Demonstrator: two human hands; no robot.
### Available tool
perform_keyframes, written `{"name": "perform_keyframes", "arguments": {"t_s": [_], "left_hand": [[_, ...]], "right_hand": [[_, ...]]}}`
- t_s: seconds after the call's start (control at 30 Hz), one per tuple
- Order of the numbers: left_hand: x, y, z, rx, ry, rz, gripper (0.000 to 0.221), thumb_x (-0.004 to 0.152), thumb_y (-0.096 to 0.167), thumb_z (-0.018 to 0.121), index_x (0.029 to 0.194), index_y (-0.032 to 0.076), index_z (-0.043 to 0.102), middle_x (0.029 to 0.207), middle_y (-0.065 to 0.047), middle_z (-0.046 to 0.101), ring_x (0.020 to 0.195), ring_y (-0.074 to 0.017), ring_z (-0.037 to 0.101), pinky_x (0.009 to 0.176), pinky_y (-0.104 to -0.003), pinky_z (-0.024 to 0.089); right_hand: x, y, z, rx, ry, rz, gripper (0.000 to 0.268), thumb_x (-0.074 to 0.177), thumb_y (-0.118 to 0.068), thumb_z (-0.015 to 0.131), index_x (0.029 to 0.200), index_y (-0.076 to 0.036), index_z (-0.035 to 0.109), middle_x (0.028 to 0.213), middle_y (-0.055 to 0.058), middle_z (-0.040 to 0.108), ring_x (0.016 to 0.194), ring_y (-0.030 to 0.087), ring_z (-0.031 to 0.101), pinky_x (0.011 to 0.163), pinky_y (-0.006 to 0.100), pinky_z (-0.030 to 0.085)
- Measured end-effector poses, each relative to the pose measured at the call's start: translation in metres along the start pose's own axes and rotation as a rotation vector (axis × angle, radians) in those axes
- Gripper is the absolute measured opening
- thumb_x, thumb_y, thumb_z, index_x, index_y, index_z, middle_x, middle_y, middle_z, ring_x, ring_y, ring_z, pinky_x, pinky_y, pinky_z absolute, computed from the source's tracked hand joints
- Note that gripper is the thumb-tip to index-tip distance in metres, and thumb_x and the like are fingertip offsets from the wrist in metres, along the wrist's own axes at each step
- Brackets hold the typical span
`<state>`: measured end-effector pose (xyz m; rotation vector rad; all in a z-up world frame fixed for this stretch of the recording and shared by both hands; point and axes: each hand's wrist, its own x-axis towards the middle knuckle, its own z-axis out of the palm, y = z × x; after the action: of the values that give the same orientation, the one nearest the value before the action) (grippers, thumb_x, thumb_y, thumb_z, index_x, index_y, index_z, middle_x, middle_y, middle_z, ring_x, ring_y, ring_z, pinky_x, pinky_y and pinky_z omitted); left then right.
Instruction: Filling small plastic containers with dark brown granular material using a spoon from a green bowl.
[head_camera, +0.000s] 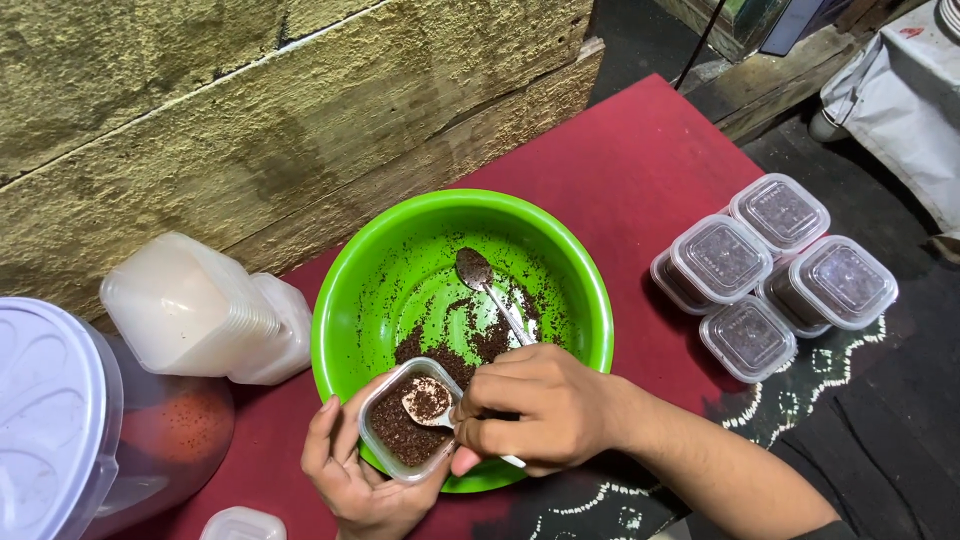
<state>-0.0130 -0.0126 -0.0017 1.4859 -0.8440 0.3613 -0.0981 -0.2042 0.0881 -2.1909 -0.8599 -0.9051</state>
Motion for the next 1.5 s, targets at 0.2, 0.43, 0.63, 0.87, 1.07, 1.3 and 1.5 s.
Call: {"name": "perform_keyframes", "arguments": {"t_s": [0.2,0.43,0.63,0.87,1.07,1.3,1.5], "left_hand": [[-0.002,0.002,0.003,-0.087,0.013,-0.029,0.110,0.059,0.010,0.092,0.144,-0.006,0.026,0.117,-0.040,0.064,0.106,-0.0421,0.074,0.096,-0.045,0.065],[-0.001,0.022,0.013,-0.062,0.150,-0.201,0.110,0.052,0.008,0.091,0.143,-0.002,0.031,0.114,-0.039,0.066,0.103,-0.0391,0.074,0.088,-0.042,0.065],[0.005,0.023,0.020,-0.152,0.157,-0.104,0.114,0.052,0.014,0.091,0.146,0.000,0.028,0.110,-0.038,0.066,0.100,-0.0413,0.074,0.090,-0.045,0.066],[0.009,0.033,0.018,-0.248,0.085,-0.049,0.107,0.064,0.020,0.087,0.151,0.008,0.026,0.118,-0.037,0.062,0.105,-0.0435,0.072,0.097,-0.051,0.065],[0.006,0.033,0.034,-0.189,0.207,-0.069,0.110,0.058,0.022,0.087,0.149,0.002,0.028,0.107,-0.031,0.065,0.096,-0.0368,0.070,0.089,-0.045,0.064],[0.006,0.033,0.022,-0.183,0.108,-0.189,0.118,0.054,0.014,0.089,0.152,0.004,0.025,0.109,-0.036,0.065,0.098,-0.0366,0.073,0.097,-0.045,0.063],[0.003,0.021,0.010,-0.167,-0.025,-0.103,0.110,0.061,0.018,0.090,0.149,-0.001,0.025,0.118,-0.035,0.065,0.110,-0.0359,0.072,0.106,-0.043,0.059]], "right_hand": [[0.001,0.000,0.000,-0.071,0.116,-0.080,0.024,0.097,-0.017,0.081,0.093,0.000,0.065,0.090,0.013,0.068,0.067,0.020,0.065,0.053,0.029,0.046],[0.007,-0.003,-0.003,0.009,0.065,-0.034,0.025,0.107,-0.015,0.059,0.093,0.005,0.062,0.084,0.014,0.061,0.063,0.026,0.060,0.053,0.034,0.043],[0.002,0.000,-0.005,0.004,0.129,-0.116,0.023,0.099,-0.017,0.077,0.090,0.002,0.066,0.091,0.016,0.069,0.064,0.020,0.063,0.053,0.028,0.046],[0.004,-0.001,-0.003,0.019,0.161,-0.128,0.022,0.099,-0.016,0.075,0.090,0.002,0.067,0.091,0.016,0.069,0.062,0.020,0.062,0.052,0.028,0.046],[0.002,-0.005,0.000,0.041,0.159,-0.093,0.021,0.102,-0.014,0.070,0.089,0.002,0.066,0.089,0.016,0.067,0.067,0.023,0.067,0.055,0.030,0.050],[0.000,-0.006,0.003,0.030,0.166,-0.073,0.023,0.100,-0.016,0.075,0.089,0.001,0.065,0.087,0.014,0.066,0.066,0.022,0.066,0.054,0.030,0.050],[0.003,-0.008,0.003,0.065,0.173,-0.041,0.023,0.105,-0.014,0.063,0.090,0.004,0.065,0.091,0.016,0.067,0.066,0.025,0.066,0.055,0.034,0.051]]}}
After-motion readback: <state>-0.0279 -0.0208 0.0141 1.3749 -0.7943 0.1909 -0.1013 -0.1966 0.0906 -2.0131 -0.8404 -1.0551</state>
